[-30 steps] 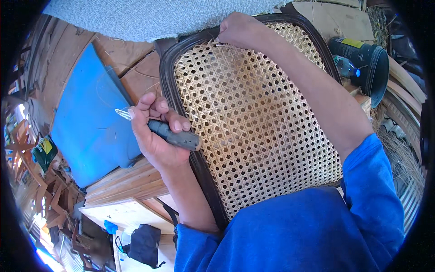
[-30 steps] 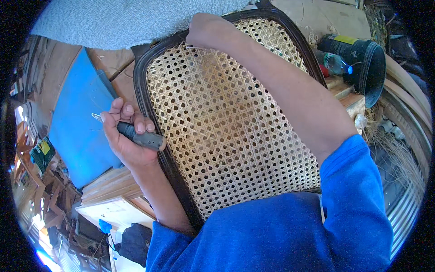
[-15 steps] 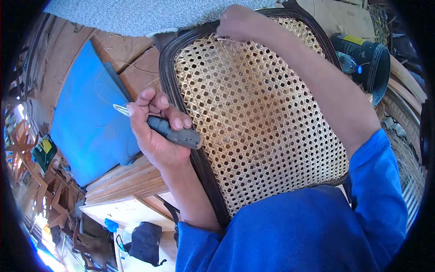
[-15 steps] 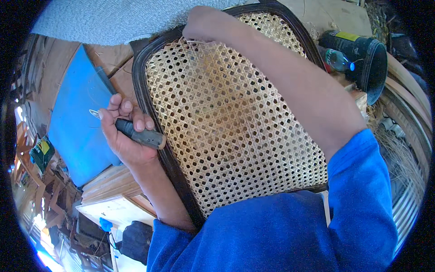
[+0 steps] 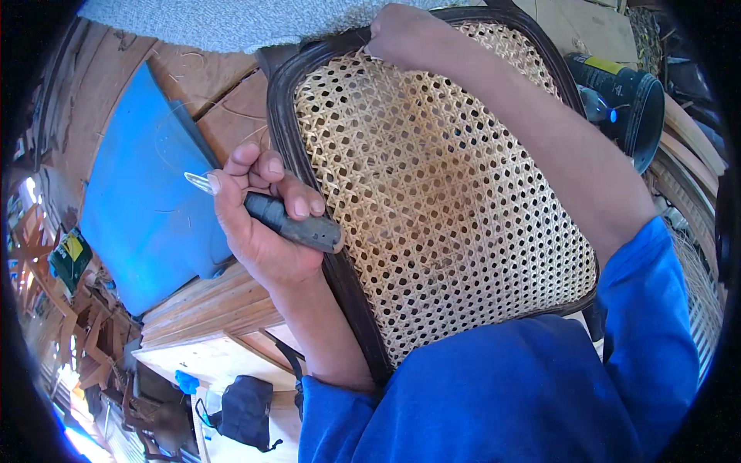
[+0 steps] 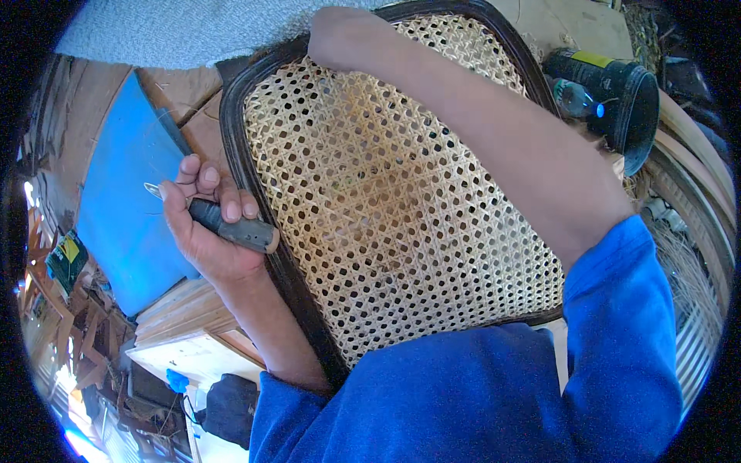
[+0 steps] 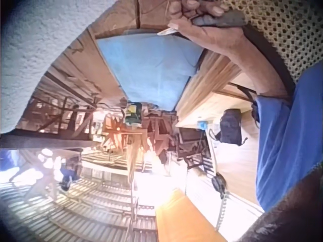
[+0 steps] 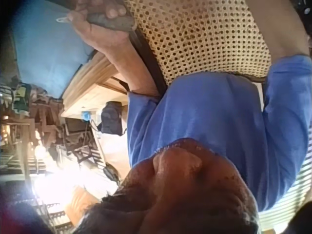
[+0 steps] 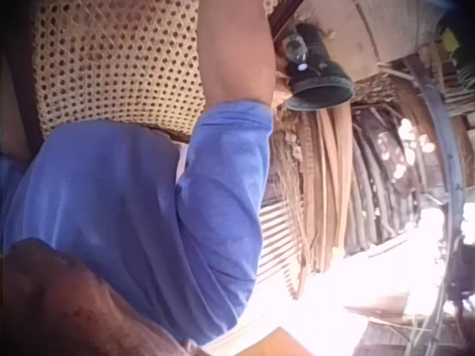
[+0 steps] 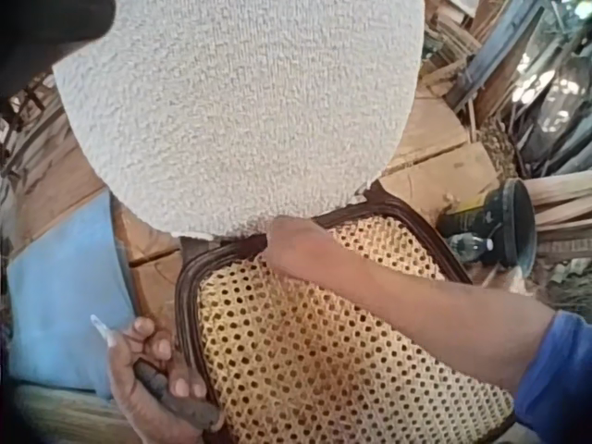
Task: The recorder is caning a chair seat, weaving and trimming the cane material into the chair frame.
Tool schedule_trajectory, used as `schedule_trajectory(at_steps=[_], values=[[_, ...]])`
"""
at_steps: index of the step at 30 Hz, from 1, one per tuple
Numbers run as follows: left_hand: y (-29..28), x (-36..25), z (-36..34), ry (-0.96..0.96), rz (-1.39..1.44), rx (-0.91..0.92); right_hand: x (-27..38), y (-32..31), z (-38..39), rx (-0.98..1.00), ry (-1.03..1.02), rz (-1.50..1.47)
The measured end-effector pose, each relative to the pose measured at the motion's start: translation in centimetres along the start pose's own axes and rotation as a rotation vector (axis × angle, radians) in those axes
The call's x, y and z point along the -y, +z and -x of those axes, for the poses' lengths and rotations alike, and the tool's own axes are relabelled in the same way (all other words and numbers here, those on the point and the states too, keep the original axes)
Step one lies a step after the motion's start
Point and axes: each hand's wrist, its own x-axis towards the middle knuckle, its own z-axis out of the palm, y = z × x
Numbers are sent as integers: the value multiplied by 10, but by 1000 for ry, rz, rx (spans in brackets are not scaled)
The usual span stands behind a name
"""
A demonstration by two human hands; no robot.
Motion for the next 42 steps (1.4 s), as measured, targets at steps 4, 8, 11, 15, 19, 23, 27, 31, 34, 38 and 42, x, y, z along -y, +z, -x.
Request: schedule_trajectory(at_steps=[4, 8, 11, 15, 19, 23, 27, 31, 34, 38, 42], values=[[5, -3, 2, 2, -47, -47, 15, -20, -28, 327, 735, -838], [22, -19, 5, -161, -303, -160, 15, -30, -31, 385, 719, -741], [59, -23, -22, -238, -1061, -141, -2, -24, -20, 375, 671, -753], [54, -1, -76, 277, -2180, 246, -2, -32, -14, 518, 611, -769], [60, 25, -101, 446, -2245, 387, 18, -24, -16, 231, 663, -779], [60, 30, -112, 408, -2333, 414, 27, -11, -4, 128, 696, -765], [63, 17, -109, 538, -2392, 328, 26, -8, 4, 19, 751, -754], [54, 2, -102, 615, -2399, 211, 29, -15, 1, 18, 724, -735], [33, -16, -115, 782, -2243, 45, 31, -16, 2, 38, 776, -733], [33, -56, -119, 600, -2275, -224, 15, -5, 3, 70, 685, -774], [51, -26, -109, 903, -1888, 106, 2, 10, 17, -6, 758, -949]])
